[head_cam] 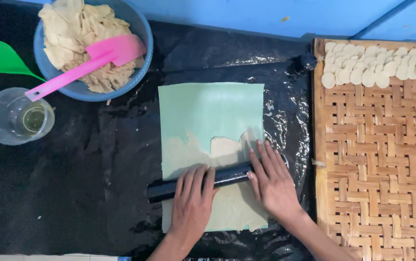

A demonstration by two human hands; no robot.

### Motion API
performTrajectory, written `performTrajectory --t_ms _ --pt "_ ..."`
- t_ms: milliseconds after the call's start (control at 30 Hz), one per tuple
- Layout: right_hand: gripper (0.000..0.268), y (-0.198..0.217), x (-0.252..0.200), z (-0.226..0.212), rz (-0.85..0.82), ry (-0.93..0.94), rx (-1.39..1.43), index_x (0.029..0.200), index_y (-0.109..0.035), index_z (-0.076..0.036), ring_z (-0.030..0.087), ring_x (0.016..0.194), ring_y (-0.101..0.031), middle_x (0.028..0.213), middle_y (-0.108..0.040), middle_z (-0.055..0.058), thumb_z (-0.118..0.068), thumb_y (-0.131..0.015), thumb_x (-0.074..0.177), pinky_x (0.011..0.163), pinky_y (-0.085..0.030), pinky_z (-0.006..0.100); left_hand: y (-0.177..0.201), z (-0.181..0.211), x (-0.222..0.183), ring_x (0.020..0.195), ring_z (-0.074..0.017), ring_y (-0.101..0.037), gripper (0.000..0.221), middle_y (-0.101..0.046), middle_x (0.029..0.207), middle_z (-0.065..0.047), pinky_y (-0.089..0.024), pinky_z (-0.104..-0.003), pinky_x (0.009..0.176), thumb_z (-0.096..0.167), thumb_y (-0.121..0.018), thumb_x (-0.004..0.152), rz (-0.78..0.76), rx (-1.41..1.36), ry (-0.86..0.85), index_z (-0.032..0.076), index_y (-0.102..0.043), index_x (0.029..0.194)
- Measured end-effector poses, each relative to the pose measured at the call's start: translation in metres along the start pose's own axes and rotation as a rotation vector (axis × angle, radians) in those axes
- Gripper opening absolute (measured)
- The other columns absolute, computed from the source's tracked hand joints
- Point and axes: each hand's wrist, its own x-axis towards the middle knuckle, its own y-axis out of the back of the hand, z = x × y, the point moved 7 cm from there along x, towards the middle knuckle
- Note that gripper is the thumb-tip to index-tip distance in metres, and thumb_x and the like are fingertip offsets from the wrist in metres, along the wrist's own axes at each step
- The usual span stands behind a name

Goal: The recorder uses a rolling tool to flatten small portions of food paste on a mat.

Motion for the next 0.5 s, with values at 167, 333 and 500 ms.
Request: performTrajectory --t_ms 167,333,500 --pt "0.063 -0.011 0.024 0.008 -0.092 -0.002 -0.031 0.153 -0.039 0.003 0.037 0.152 -0.031 0.161 -0.036 0.023 -0.033 -0.046 0.101 0.123 -0.024 0.051 -0.010 -0.005 0.020 0.145 -0.0357 -0.034 0.073 -0.040 0.154 -0.024 -0.024 -0.062 0.115 0.037 -0.058 0.094 -0.022 0.112 0.107 -0.007 -0.038 0.147" --pt "0.068 -0.009 0.061 0.013 -0.112 -0.010 -0.036 0.156 -0.035 0.002 0.038 0.153 -0.027 0.163 -0.031 0.024 -0.037 -0.045 0.101 0.123 -0.021 0.053 -0.014 -0.024 0.054 0.152 -0.0355 -0.020 0.083 -0.027 0.161 -0.026 -0.014 -0.068 0.117 0.051 -0.049 0.097 -0.083 0.111 0.183 -0.010 -0.031 0.150" --pt "0.065 -0.012 0.106 0.026 -0.122 -0.041 -0.027 0.160 -0.033 -0.005 0.047 0.154 -0.017 0.166 -0.020 0.028 -0.035 -0.043 0.103 0.123 -0.017 0.057 0.000 -0.044 0.103 0.154 -0.0367 -0.017 0.078 -0.026 0.165 -0.019 -0.011 -0.071 0.116 0.052 -0.041 0.101 -0.023 0.172 0.181 -0.003 -0.030 0.156"
